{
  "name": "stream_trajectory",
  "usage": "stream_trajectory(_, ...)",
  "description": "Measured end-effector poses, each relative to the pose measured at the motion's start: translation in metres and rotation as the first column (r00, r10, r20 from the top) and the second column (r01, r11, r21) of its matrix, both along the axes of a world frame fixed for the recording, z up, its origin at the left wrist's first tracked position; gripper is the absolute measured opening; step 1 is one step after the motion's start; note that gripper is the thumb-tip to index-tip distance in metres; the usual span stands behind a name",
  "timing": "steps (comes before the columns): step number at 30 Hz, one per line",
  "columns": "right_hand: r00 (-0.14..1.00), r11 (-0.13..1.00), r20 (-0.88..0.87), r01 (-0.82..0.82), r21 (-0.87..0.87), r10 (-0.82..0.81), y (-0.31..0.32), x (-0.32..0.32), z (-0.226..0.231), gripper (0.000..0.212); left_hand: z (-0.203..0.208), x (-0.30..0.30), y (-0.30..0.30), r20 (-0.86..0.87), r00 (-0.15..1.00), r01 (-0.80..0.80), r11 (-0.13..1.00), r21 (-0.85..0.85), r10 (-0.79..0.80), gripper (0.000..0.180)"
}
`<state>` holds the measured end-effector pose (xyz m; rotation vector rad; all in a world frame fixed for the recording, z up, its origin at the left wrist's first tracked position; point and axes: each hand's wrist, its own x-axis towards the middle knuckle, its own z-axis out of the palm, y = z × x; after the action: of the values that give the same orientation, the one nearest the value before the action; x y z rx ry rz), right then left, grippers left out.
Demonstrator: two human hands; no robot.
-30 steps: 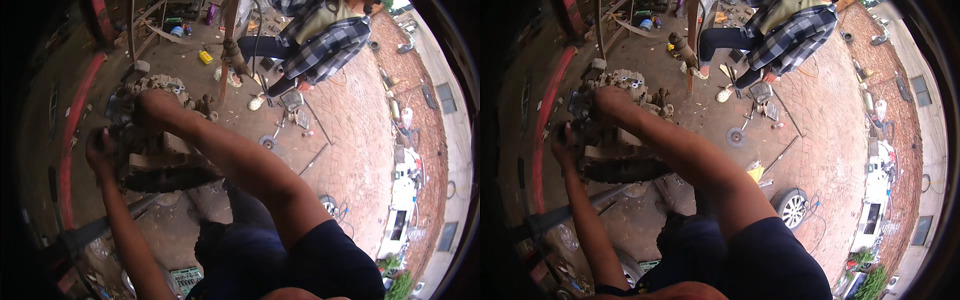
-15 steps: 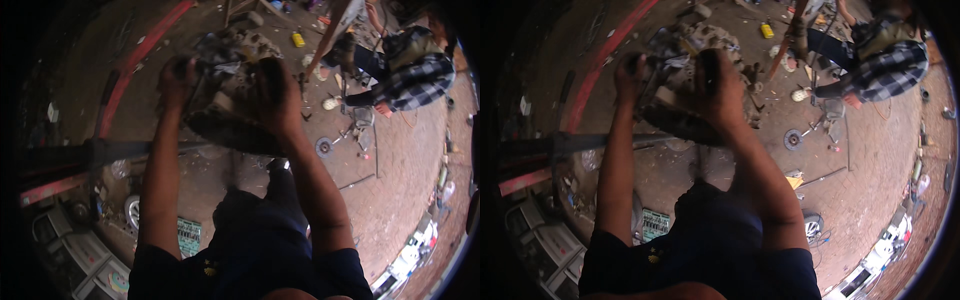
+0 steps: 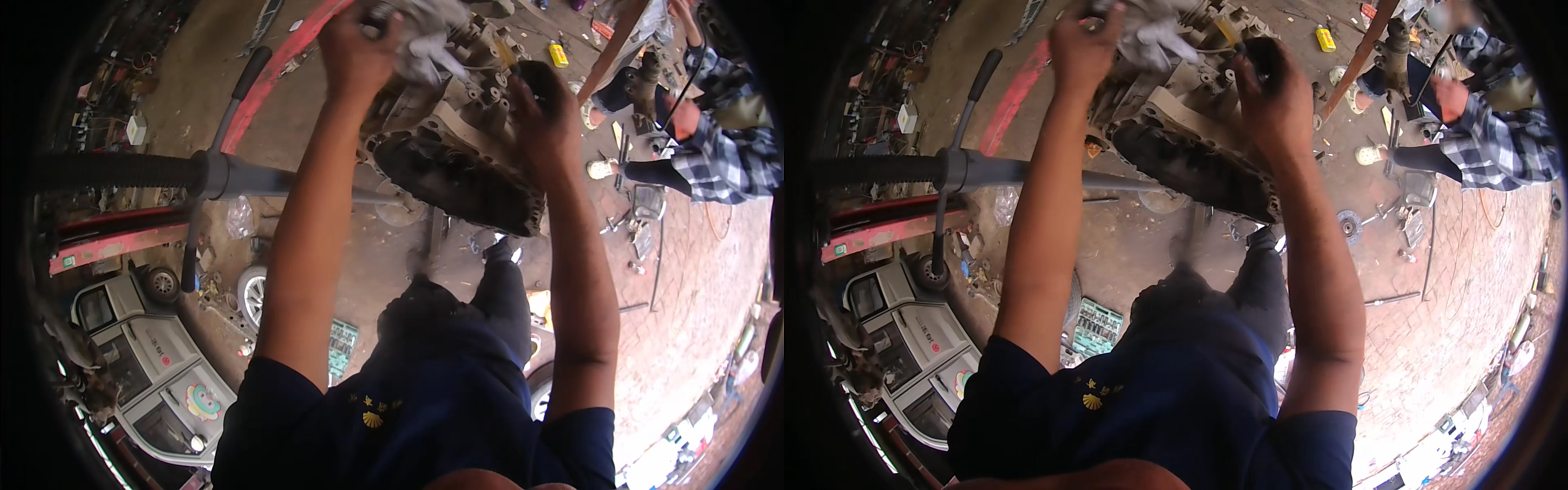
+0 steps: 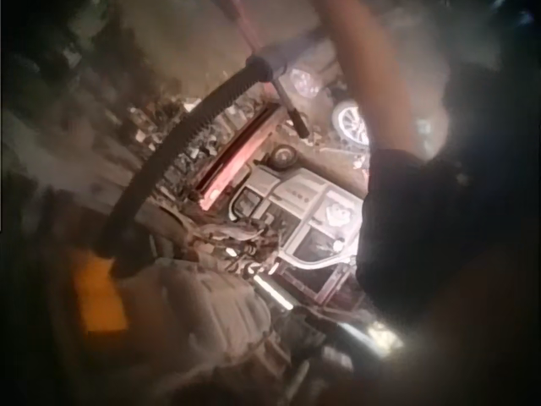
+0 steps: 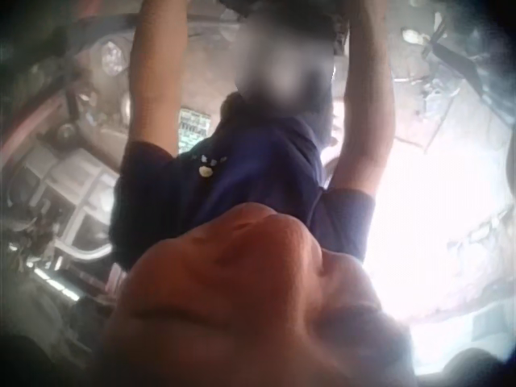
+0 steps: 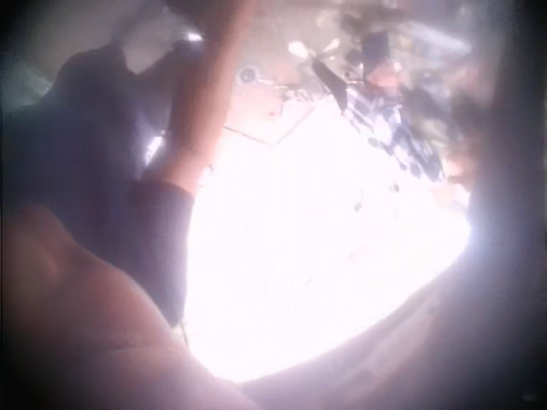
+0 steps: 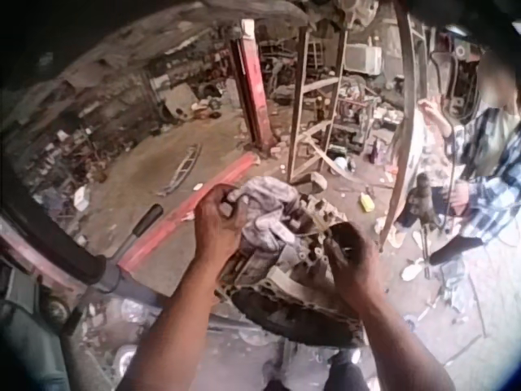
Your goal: The person cleans the inside of a large metal engine block using a cloth. They repeatedly wipe the interior surfaces and rotate the block to access different areas. The person also uses a small tool to scrape or pick at specific spots inside the block.
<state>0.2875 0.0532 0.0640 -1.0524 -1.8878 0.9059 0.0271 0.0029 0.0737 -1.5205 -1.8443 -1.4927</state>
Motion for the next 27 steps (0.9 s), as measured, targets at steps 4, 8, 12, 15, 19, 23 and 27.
stream_trajectory(4, 0.984, 0.971, 0.134, -0.139, 0.193, 0.114, 0.028, -0.013, 0.001, 0.023, 0.007, -0.001, -0.061, 0.477, 0.879, -0.025, 0.996, 0.082, -0.017, 0.030)
stream_trajectory(8, 0.892, 0.949, 0.419, -0.262, 0.176, 0.169, 0.039, -0.039, 0.003, 0.028, 0.005, 0.040, -0.118, 0.509, 0.854, 0.056, 0.992, 0.115, -0.107, 0.027)
stream_trajectory(12, 0.720, 0.950, 0.679, -0.293, 0.107, 0.145, 0.043, -0.054, -0.005, 0.031, -0.013, 0.061, -0.175, 0.502, 0.863, 0.033, 0.999, 0.037, -0.047, 0.041)
stream_trajectory(15, 0.758, 0.949, 0.637, -0.287, 0.129, 0.142, 0.032, -0.043, 0.002, 0.037, -0.027, 0.073, -0.218, 0.580, 0.814, 0.017, 1.000, -0.022, -0.001, 0.045)
stream_trajectory(19, 0.965, 0.912, 0.226, -0.209, 0.352, 0.134, -0.011, -0.024, 0.039, 0.021, -0.042, 0.080, -0.260, 0.643, 0.764, 0.023, 0.994, -0.109, 0.053, 0.043)
stream_trajectory(23, 0.918, 0.868, 0.083, -0.395, 0.301, 0.389, -0.114, 0.003, 0.038, 0.024, -0.052, 0.100, -0.275, 0.787, 0.617, 0.129, 0.987, -0.093, -0.007, 0.040)
stream_trajectory(27, 0.807, 0.825, 0.202, -0.501, -0.261, 0.554, -0.191, 0.012, -0.001, 0.044, -0.059, 0.126, -0.281, 0.911, 0.411, 0.316, 0.940, -0.131, -0.012, 0.041)
